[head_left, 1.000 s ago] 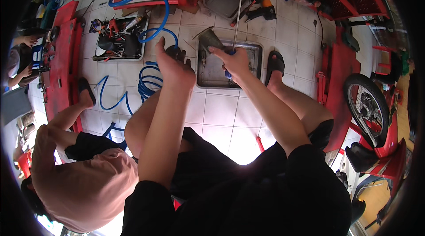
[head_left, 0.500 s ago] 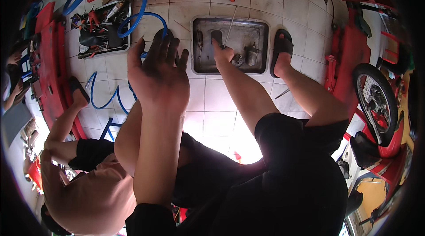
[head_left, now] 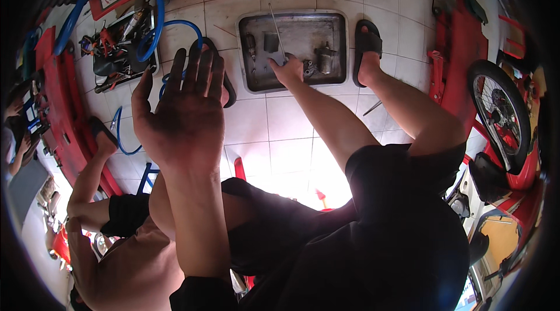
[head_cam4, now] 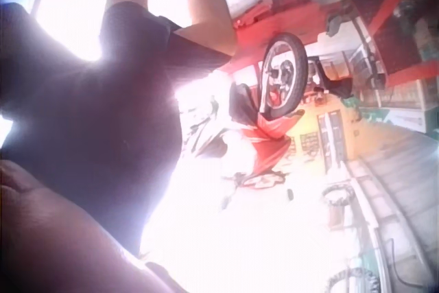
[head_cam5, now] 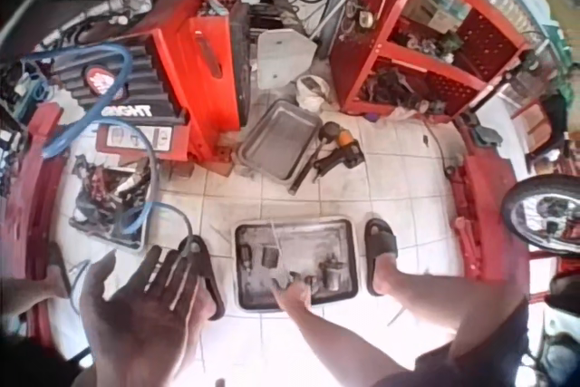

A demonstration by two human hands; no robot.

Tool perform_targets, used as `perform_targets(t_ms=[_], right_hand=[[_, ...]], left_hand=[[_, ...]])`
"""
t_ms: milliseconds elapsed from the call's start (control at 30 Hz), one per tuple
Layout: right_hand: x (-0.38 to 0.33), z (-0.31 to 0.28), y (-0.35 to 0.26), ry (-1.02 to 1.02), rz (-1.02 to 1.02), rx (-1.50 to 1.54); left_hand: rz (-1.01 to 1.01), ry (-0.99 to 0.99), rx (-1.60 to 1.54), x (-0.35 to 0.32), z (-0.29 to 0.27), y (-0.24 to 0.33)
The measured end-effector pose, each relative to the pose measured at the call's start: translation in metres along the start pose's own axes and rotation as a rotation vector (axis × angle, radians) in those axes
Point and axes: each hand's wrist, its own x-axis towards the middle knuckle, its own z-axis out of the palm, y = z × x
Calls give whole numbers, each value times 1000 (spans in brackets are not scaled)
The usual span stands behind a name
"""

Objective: The person disassembles a mechanical motorcycle component by hand using a screwdriver to remove internal parts and place them into a metal tray.

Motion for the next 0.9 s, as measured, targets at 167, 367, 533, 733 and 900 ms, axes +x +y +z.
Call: perform_targets(t_ms=[167,367,533,733,900], right_hand=[[-37,-49,40,119,199,-182],[-33,-67,68,39,125,-235],[-19,-64,71,-14,60,-277],[2,-57,66,-129,143,-349],[7,-61,67,-180,93,-380]], left_hand=[[-12,-21,-21,0,-1,-2],[5,-26,26,2,-6,-7],[-7,-41,48,2,-4,-11],[-21,-56,91,7,0,-15],[-23,-16,113,8,3,-22]])
